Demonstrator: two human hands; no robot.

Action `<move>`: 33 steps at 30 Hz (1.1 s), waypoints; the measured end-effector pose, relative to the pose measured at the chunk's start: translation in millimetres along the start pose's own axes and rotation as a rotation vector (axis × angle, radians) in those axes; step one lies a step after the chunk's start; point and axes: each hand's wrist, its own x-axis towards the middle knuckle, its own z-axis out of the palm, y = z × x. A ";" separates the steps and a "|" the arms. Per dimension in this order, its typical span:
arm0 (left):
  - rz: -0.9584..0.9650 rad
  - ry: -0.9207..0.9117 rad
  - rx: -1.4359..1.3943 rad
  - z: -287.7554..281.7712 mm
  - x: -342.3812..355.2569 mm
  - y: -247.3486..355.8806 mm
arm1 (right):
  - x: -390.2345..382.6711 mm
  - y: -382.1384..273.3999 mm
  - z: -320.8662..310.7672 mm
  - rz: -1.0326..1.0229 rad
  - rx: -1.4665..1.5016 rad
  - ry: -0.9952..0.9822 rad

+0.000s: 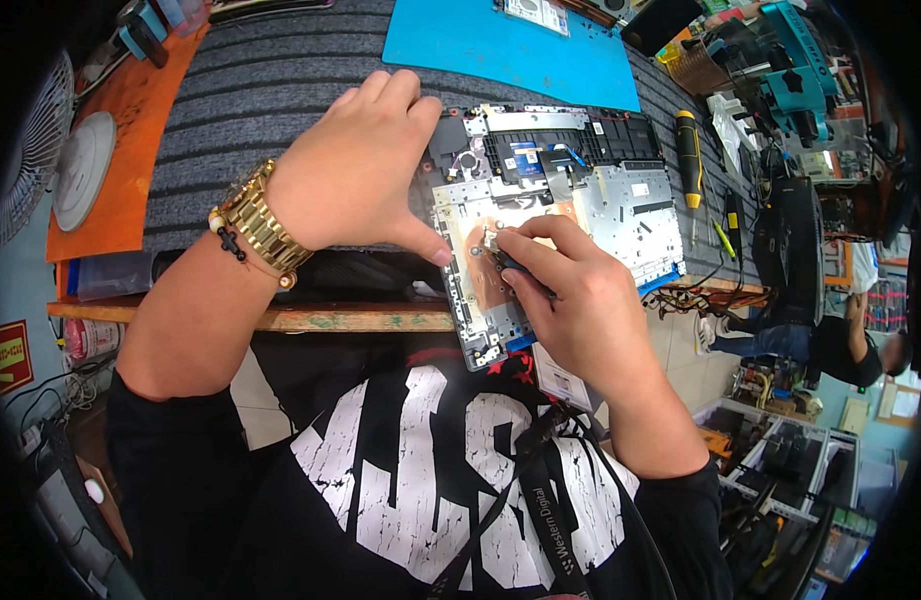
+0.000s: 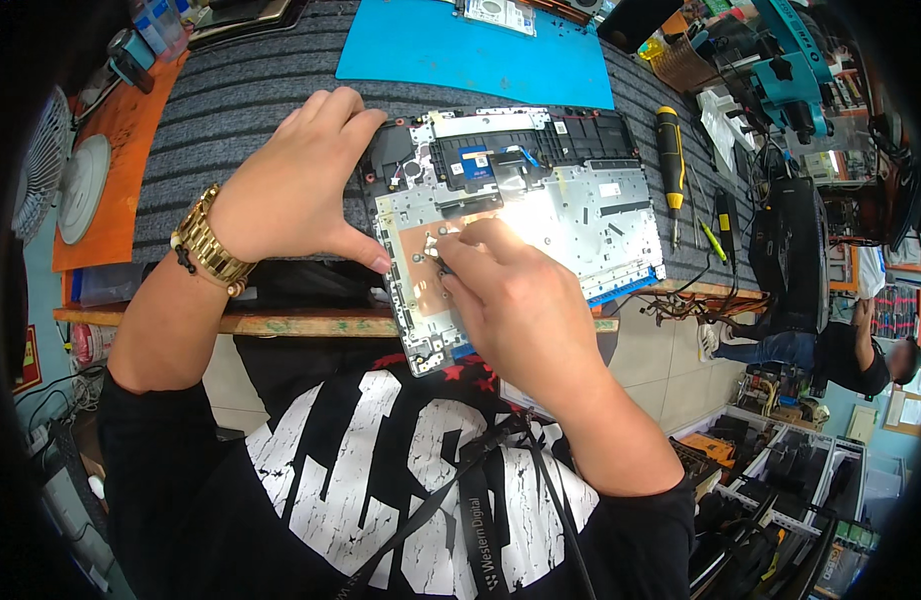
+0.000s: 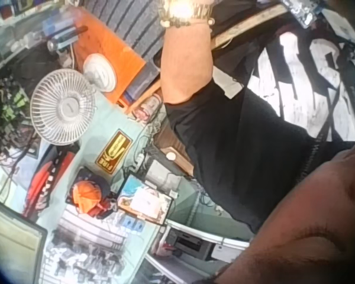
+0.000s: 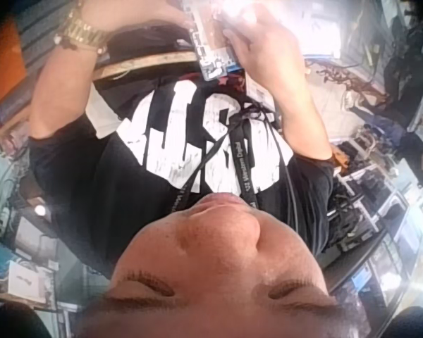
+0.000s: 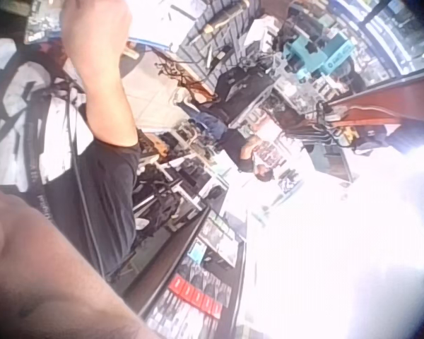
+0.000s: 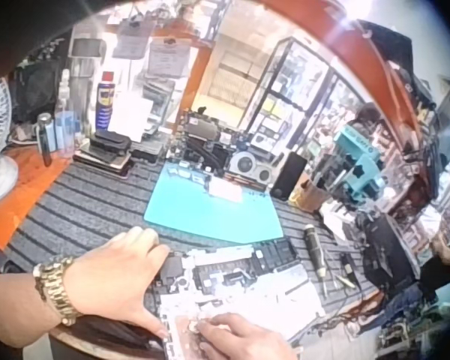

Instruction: The person handles internal laptop components by hand, including cables, thermal pads, and metal shielding while using a blue spudger tool to manipulate small connectors.

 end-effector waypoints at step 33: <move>-0.007 -0.067 -0.031 -1.7 -0.5 -3.7 | 5.3 -4.1 -6.7 0.057 0.014 -0.043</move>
